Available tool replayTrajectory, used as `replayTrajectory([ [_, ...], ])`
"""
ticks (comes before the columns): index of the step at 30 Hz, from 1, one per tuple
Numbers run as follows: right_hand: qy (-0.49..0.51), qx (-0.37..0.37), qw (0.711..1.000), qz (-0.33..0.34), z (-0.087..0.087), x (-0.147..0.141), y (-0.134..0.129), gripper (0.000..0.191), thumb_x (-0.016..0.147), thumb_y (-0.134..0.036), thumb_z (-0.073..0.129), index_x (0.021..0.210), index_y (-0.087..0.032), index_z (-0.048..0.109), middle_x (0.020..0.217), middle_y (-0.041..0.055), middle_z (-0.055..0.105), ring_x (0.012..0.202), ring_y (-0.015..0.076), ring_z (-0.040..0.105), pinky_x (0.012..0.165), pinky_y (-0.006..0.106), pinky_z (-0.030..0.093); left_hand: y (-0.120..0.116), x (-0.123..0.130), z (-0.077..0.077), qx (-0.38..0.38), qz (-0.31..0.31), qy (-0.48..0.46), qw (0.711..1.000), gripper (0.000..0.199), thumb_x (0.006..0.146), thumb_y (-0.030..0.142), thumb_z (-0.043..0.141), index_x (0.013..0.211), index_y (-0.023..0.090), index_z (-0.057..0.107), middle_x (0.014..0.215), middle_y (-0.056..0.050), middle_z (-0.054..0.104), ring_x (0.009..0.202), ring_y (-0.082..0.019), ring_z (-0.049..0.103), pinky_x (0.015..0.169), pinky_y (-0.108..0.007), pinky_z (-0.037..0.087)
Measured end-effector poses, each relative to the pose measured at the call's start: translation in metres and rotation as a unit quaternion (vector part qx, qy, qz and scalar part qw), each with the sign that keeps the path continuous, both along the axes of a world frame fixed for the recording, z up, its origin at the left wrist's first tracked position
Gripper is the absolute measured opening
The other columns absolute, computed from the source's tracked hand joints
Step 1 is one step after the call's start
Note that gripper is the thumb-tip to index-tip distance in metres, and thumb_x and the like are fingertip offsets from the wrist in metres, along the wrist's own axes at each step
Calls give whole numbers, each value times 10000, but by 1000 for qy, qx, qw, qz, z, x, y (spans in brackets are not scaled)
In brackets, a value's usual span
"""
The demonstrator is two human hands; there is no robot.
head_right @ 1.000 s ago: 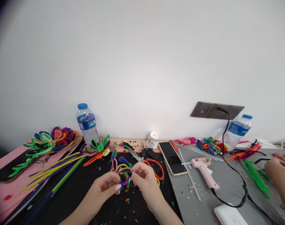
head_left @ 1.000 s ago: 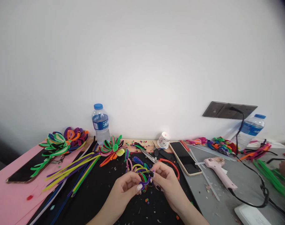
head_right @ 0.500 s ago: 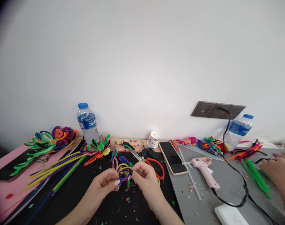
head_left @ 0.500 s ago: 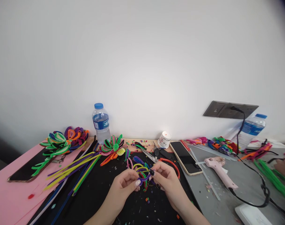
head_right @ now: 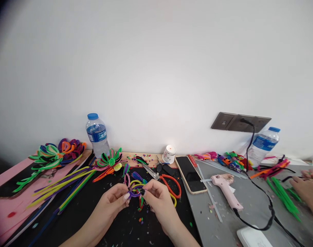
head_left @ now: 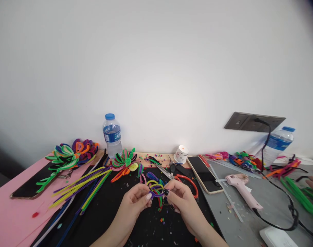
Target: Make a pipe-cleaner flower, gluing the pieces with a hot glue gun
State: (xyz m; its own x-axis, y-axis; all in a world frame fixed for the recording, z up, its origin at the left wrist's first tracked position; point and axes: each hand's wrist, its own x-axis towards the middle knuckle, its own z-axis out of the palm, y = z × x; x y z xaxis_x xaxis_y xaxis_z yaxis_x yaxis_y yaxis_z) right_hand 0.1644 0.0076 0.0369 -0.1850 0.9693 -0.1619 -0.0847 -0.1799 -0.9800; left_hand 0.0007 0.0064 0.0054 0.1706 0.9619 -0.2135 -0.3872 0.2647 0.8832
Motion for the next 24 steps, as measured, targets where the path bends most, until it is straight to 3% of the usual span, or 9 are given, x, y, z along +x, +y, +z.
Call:
replayTrajectory([
  [8,11,-5,1000,16,-6,0,0,271,691,-394,667,675,-159,532,542,-61,434,438,49,264,376,179,134,-1,0,1,-8,23,-30,999,170,645,272,721,736,176,614,637,24,544,633,-114,500,632,-232,435],
  [24,-4,-8,999,42,-13,-4,-2,286,685,-417,664,668,-166,528,524,-68,390,450,58,275,371,168,154,-2,-1,-5,-8,19,-62,998,130,686,253,695,752,173,617,643,27,527,630,-95,480,638,-217,428],
])
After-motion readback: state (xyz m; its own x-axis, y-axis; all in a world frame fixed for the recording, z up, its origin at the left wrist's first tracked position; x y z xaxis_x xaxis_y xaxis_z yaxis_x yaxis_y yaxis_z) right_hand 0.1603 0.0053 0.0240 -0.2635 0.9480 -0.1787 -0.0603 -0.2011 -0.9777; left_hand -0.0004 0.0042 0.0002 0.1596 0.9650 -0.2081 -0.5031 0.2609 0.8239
